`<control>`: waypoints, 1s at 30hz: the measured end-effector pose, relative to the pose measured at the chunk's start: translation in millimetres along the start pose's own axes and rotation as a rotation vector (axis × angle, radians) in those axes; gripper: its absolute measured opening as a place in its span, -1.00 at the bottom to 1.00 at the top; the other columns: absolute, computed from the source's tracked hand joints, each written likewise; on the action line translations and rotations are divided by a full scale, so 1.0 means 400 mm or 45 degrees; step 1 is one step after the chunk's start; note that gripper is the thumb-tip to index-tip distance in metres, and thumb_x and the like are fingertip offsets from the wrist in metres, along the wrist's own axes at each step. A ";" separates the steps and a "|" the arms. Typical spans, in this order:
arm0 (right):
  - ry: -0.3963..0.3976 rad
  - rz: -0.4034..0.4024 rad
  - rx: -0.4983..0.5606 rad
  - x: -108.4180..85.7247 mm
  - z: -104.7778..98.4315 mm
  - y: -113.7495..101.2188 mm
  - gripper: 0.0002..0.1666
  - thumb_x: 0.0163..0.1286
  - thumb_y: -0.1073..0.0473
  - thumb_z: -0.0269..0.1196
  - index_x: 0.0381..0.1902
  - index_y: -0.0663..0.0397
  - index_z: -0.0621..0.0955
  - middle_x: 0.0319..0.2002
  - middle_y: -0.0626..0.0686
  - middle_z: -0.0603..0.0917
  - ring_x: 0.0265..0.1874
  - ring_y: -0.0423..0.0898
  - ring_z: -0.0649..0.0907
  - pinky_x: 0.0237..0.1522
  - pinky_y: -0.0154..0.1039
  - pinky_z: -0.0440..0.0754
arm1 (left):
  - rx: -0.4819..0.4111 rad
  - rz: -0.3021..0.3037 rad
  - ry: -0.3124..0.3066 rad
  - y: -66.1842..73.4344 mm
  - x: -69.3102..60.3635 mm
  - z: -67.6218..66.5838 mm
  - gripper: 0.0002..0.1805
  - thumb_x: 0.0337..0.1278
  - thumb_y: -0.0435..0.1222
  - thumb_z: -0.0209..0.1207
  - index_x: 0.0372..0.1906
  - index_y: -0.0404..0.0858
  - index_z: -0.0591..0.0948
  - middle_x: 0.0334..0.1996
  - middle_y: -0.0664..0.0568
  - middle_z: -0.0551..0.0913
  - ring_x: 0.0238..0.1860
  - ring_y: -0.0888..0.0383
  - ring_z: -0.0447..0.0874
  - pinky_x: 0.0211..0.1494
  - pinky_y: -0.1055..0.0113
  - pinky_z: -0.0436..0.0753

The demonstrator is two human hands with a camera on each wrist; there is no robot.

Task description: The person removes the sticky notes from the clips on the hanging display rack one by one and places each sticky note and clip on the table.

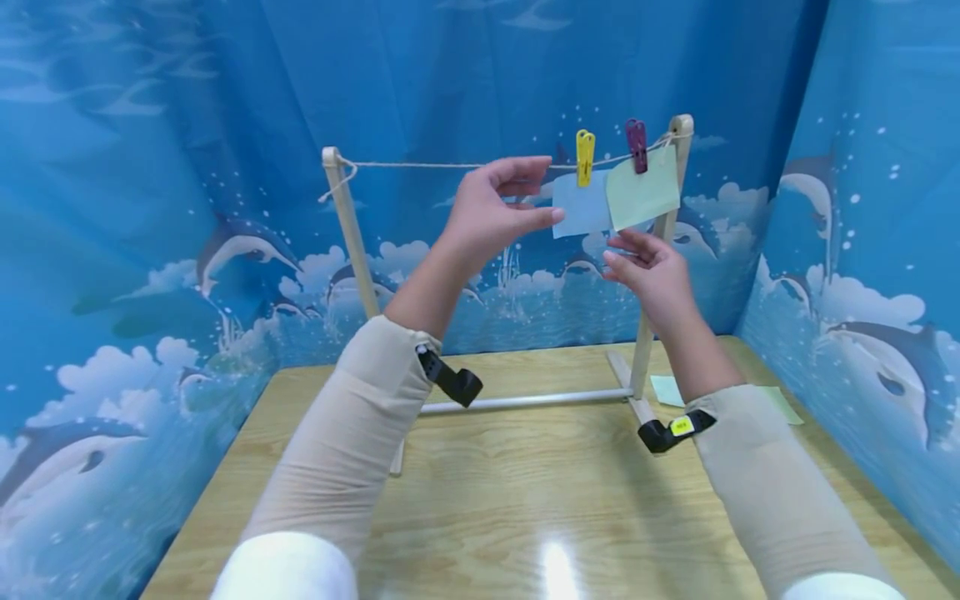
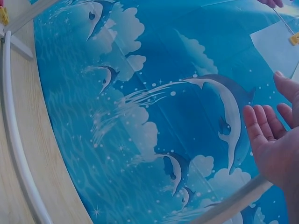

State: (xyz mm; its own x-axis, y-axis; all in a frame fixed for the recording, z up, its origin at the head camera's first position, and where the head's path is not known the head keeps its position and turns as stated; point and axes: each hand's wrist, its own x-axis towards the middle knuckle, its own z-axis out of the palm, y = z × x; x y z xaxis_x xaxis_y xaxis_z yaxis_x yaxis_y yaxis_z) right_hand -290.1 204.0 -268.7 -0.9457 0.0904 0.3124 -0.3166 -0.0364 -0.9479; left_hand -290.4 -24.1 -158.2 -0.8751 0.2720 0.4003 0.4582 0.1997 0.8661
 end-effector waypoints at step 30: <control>0.094 -0.087 0.523 0.053 0.032 0.005 -0.86 0.27 0.27 0.34 -0.24 0.23 0.67 -0.33 0.07 0.72 -0.34 -0.12 0.70 -0.22 -0.29 0.72 | 0.240 -0.094 -0.025 0.075 0.141 0.080 -0.40 0.05 -0.25 0.39 0.26 -0.05 0.54 0.02 0.15 0.64 0.01 0.34 0.59 -0.03 0.56 0.59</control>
State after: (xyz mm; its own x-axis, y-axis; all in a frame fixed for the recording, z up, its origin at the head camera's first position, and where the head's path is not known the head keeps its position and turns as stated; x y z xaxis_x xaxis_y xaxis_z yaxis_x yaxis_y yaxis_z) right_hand -311.8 193.1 -263.1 -0.9182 0.1772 0.3543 -0.3961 -0.4200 -0.8165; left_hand -321.1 27.6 -119.0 -0.9051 0.2679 0.3301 0.4154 0.3919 0.8209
